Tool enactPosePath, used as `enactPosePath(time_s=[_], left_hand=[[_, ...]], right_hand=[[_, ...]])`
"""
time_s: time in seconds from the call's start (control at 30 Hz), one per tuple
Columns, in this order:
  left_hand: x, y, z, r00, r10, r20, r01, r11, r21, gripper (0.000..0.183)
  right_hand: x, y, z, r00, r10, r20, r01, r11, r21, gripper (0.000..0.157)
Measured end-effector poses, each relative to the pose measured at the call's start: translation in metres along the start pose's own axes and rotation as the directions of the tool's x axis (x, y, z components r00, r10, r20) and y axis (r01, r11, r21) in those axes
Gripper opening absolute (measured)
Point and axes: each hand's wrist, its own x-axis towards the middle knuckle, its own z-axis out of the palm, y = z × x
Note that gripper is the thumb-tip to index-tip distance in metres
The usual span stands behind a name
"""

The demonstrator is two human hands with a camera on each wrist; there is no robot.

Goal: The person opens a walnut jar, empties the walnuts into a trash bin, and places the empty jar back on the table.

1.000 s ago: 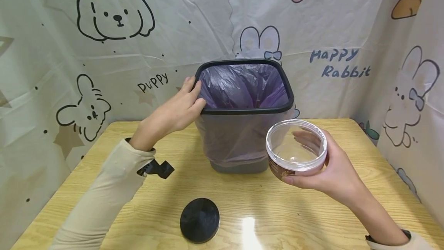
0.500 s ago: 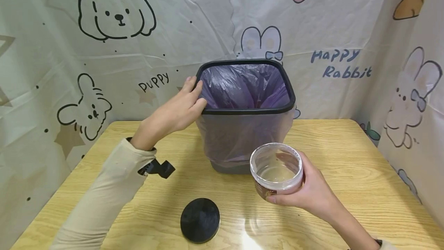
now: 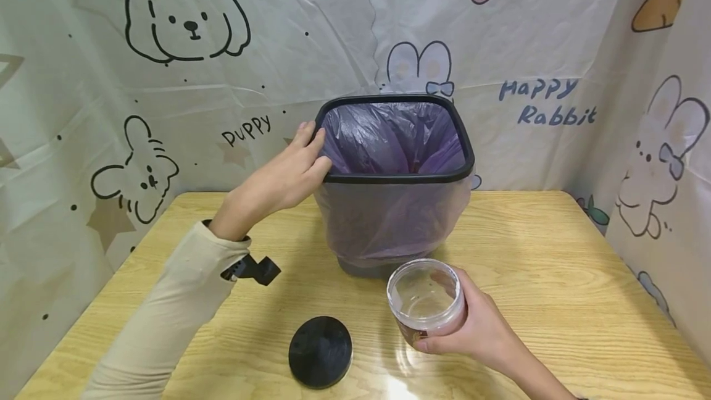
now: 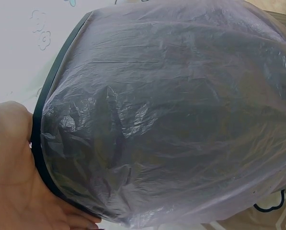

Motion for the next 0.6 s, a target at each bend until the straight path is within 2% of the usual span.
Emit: enactPosePath(time_s=[0.2,0.6], left_hand=[[-0.001,0.0,0.0,1.0,-0.003,0.002,0.003,1.0,0.002,0.066],[0.0,0.0,0.0,1.0,-0.006,0.004,0.006,1.0,-0.001,0.067]], right_hand=[[-0.002,0.007,0.009,1.0,0.002,-0.003,-0.002,1.0,-0.021,0.103],[-0.008,0.015,0.022,0.998,0.068,-0.011,-0.068,0.997,-0.021,0.106]])
